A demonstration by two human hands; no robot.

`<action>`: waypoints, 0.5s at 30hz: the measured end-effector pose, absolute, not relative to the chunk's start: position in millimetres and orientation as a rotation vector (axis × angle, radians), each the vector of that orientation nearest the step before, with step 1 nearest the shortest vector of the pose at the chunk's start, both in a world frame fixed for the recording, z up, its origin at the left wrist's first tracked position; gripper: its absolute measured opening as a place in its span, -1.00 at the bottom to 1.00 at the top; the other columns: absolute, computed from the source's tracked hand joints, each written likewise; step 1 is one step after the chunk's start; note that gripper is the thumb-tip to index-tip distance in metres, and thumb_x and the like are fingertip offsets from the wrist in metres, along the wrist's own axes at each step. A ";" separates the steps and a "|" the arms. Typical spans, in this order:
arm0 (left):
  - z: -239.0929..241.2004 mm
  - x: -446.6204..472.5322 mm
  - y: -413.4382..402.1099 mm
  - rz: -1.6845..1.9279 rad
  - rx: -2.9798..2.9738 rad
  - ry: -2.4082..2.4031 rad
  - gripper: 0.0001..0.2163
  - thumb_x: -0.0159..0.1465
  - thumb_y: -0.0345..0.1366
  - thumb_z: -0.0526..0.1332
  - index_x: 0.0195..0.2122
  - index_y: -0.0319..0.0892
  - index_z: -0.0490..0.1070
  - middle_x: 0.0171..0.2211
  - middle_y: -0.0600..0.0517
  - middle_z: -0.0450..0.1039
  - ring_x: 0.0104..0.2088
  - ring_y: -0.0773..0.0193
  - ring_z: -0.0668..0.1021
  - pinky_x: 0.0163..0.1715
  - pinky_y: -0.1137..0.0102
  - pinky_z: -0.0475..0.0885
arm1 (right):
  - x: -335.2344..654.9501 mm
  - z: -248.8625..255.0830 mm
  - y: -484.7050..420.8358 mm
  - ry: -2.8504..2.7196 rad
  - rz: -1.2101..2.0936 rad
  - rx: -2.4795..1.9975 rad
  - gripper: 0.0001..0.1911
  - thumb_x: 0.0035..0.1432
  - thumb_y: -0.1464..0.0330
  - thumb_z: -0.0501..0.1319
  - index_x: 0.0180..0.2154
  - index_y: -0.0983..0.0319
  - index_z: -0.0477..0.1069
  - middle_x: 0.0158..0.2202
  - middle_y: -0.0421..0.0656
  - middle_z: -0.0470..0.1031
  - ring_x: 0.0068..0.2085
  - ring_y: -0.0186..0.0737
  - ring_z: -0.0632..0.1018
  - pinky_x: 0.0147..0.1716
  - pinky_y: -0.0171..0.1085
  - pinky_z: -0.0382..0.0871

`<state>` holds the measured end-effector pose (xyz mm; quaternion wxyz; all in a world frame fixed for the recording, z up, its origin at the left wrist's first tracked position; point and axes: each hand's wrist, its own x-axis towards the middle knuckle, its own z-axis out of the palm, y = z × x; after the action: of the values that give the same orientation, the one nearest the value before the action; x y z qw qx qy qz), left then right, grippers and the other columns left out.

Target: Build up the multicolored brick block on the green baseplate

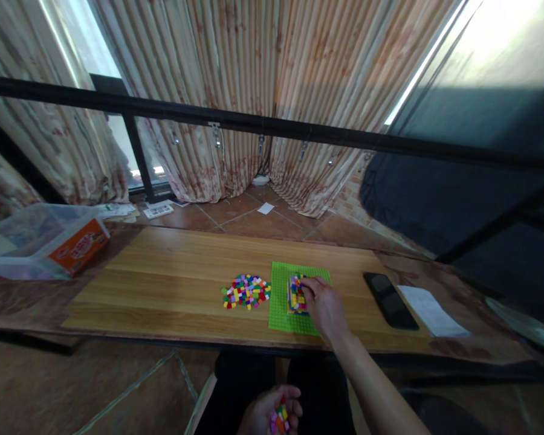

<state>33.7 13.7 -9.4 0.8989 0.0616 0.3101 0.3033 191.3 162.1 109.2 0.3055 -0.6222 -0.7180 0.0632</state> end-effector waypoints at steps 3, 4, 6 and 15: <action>-14.0 34.4 12.9 0.629 0.167 0.626 -0.67 0.13 -0.11 0.23 -0.23 -0.29 0.43 -0.46 -0.02 0.40 -0.51 0.34 0.40 -0.40 0.40 0.19 | 190.7 108.1 164.5 -1.927 0.153 -1.678 -0.76 0.18 0.45 0.06 -0.26 0.19 0.50 -0.25 -0.12 0.53 -0.22 -0.24 0.50 -0.15 -0.27 0.33; -14.8 34.7 12.8 0.631 0.174 0.621 -0.67 0.12 -0.11 0.23 -0.23 -0.29 0.44 -0.46 -0.03 0.40 -0.51 0.34 0.40 -0.40 0.40 0.20 | 190.5 107.4 165.3 -1.924 0.155 -1.681 -0.77 0.18 0.45 0.06 -0.28 0.19 0.50 -0.26 -0.13 0.53 -0.23 -0.24 0.50 -0.15 -0.27 0.33; -15.4 35.0 12.6 0.643 0.174 0.621 -0.66 0.12 -0.10 0.23 -0.23 -0.30 0.44 -0.46 -0.04 0.41 -0.50 0.33 0.40 -0.40 0.39 0.20 | 190.2 105.5 166.8 -1.910 0.152 -1.679 -0.79 0.17 0.44 0.08 -0.30 0.19 0.49 -0.29 -0.14 0.53 -0.24 -0.24 0.50 -0.17 -0.28 0.33; -11.7 33.9 11.3 0.663 0.159 0.635 -0.67 0.11 -0.11 0.25 -0.28 -0.32 0.46 -0.46 -0.06 0.44 -0.51 0.33 0.41 -0.40 0.40 0.20 | 189.7 101.0 168.8 -1.857 0.155 -1.641 -0.80 0.17 0.40 0.09 -0.37 0.18 0.49 -0.34 -0.15 0.54 -0.30 -0.24 0.51 -0.24 -0.28 0.32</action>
<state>33.9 11.3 -11.7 0.8935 0.0766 0.3062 0.3194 189.7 168.8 101.0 0.3234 -0.6253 -0.7078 0.0590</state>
